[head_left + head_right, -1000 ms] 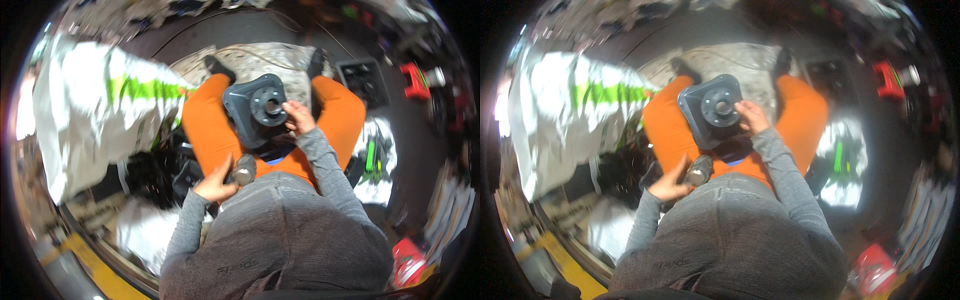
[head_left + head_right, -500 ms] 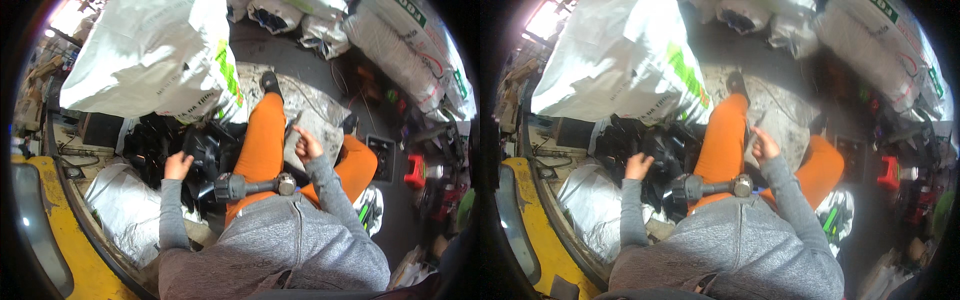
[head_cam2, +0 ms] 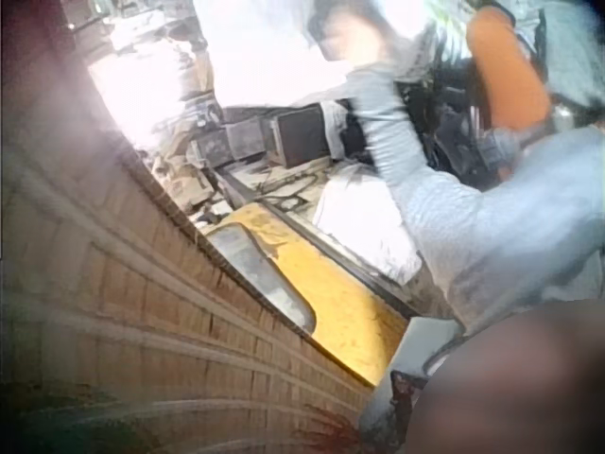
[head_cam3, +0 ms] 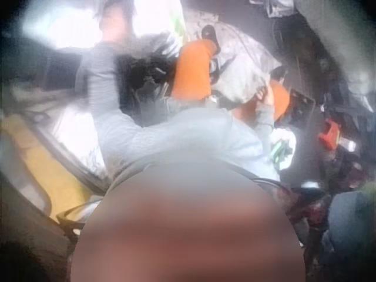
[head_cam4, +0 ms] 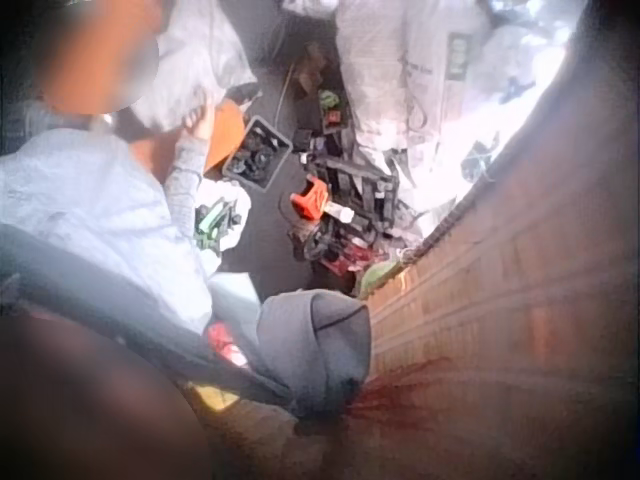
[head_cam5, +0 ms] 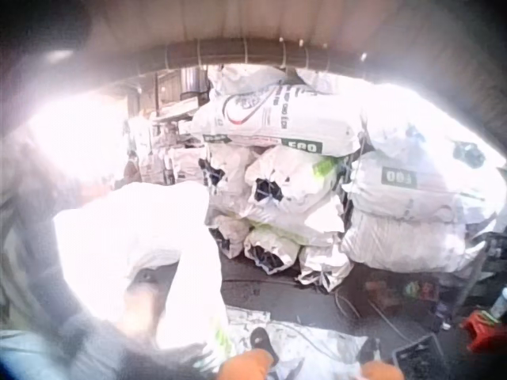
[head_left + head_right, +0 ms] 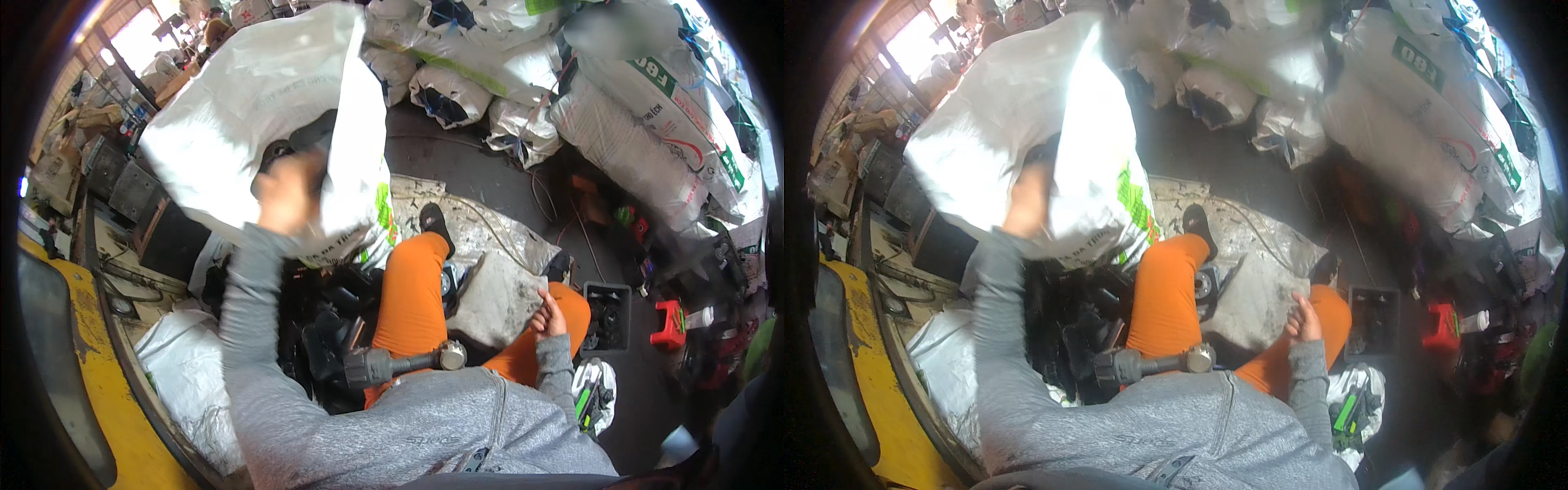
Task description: The person sits on the floor and uses a cordless drill to fasten screws into a black plastic housing. They repeatedly insert screws, tighten them, and occasionally wipe the housing with a green cloth. The person also places the housing into a white sack and retrieves small parts from a nearby tray.
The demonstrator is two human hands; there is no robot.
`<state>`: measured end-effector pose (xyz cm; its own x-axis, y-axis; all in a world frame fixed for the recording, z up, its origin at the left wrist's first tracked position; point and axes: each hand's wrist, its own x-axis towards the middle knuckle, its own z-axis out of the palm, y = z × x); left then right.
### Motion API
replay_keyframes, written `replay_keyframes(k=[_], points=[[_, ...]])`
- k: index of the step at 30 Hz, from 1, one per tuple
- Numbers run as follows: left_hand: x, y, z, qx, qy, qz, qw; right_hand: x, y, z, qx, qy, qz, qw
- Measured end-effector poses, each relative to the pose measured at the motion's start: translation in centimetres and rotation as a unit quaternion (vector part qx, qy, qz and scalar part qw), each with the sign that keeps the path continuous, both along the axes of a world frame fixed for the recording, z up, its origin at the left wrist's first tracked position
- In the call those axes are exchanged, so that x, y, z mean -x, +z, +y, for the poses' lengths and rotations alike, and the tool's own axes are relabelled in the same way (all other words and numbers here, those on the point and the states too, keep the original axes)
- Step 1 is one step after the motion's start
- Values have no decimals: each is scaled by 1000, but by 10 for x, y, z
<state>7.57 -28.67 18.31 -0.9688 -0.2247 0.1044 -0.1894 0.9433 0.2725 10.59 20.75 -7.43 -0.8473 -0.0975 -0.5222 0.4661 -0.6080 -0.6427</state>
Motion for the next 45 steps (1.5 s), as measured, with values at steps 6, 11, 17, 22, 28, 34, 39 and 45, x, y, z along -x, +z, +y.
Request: replay_keyframes(k=[6,11,17,22,28,34,39,45], points=[[22,-160,-1,119,-121,-216,961,3,-16,25,33,-8,-86,996],[66,-147,-114,95,-58,-49,993,8,-18,28,91,-20,-71,993],[105,-113,-123,151,-94,-60,982,0,4,45,152,-66,2,986],[108,-75,-77,189,-91,57,976,-47,15,143,12,-245,10,969],[65,-69,44,27,-185,237,953,-76,-75,217,-253,-319,-107,907],[42,-227,235,-420,-224,-119,871,-11,-151,243,-487,-257,-153,820],[22,-369,281,-648,64,-302,697,32,-152,267,-596,-137,-253,750],[16,-369,279,0,-223,-229,948,66,-166,280,-668,-11,-333,665]])
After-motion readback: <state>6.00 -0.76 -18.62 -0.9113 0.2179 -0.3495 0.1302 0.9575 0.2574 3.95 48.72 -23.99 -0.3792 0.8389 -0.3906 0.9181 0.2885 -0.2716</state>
